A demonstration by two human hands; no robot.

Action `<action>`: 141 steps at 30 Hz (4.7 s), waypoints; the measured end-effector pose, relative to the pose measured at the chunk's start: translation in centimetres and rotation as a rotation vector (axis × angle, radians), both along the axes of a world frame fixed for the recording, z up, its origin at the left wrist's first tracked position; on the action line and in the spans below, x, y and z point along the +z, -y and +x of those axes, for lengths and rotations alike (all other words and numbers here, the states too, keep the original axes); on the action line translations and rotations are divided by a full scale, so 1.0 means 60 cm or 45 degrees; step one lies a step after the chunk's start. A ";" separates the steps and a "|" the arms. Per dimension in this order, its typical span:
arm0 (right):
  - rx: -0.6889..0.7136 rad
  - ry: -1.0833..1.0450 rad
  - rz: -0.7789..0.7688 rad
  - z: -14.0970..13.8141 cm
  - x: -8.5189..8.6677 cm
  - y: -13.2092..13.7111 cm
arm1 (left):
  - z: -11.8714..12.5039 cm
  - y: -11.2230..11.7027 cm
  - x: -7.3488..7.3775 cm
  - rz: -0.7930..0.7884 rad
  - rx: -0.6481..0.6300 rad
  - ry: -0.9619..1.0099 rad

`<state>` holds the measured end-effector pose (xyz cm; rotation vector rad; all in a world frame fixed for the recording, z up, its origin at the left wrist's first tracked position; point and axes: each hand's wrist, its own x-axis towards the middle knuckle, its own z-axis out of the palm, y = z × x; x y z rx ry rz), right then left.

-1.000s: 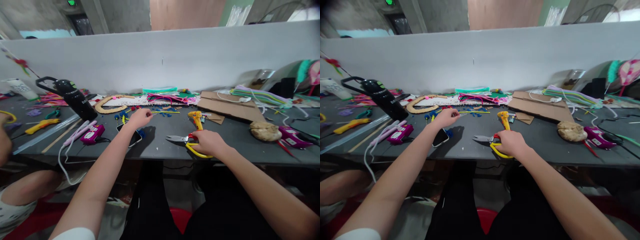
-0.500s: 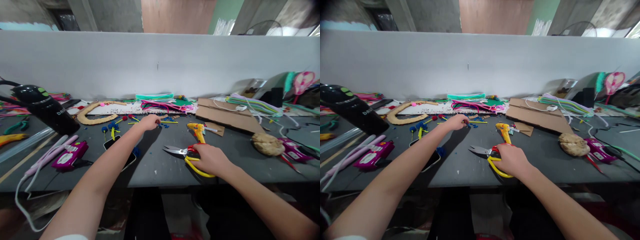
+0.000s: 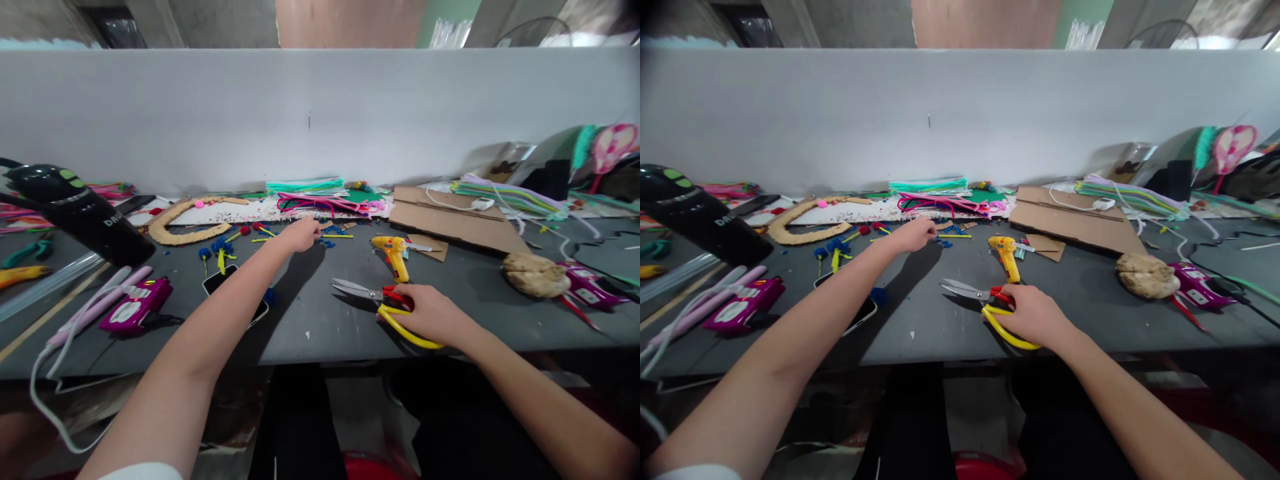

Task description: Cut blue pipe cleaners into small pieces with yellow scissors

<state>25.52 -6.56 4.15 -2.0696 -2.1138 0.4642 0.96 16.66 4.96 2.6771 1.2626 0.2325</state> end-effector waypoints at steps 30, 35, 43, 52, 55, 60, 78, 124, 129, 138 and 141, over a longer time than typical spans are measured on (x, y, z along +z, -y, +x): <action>0.051 -0.282 0.318 0.004 -0.052 0.007 | -0.043 0.228 -0.074 -0.303 0.126 0.812; 0.088 -0.254 0.322 0.003 -0.050 0.005 | -0.043 0.235 -0.074 -0.280 0.082 0.807; 0.153 -0.159 0.339 0.008 -0.049 0.003 | -0.038 0.233 -0.074 -0.090 0.025 0.788; 0.145 -0.145 0.366 0.015 -0.057 0.001 | -0.034 0.235 -0.076 -0.028 0.089 0.844; 0.137 -0.136 0.357 0.014 -0.056 0.000 | -0.033 0.234 -0.077 -0.088 0.093 0.919; 0.141 -0.108 0.370 0.015 -0.058 -0.002 | -0.030 0.234 -0.078 -0.136 0.115 1.003; 0.043 -0.235 0.389 0.008 -0.055 0.002 | -0.026 0.233 -0.075 -0.184 0.136 1.112; 0.122 -0.168 0.304 0.010 -0.051 0.000 | -0.024 0.235 -0.072 -0.191 0.136 1.108; 0.066 -0.190 0.332 0.007 -0.052 0.001 | -0.024 0.234 -0.072 -0.208 0.136 1.125; 0.063 -0.193 0.330 0.006 -0.050 0.005 | -0.024 0.234 -0.073 -0.197 0.132 1.129; 0.070 -0.182 0.338 0.006 -0.050 0.005 | -0.024 0.234 -0.072 -0.203 0.133 1.135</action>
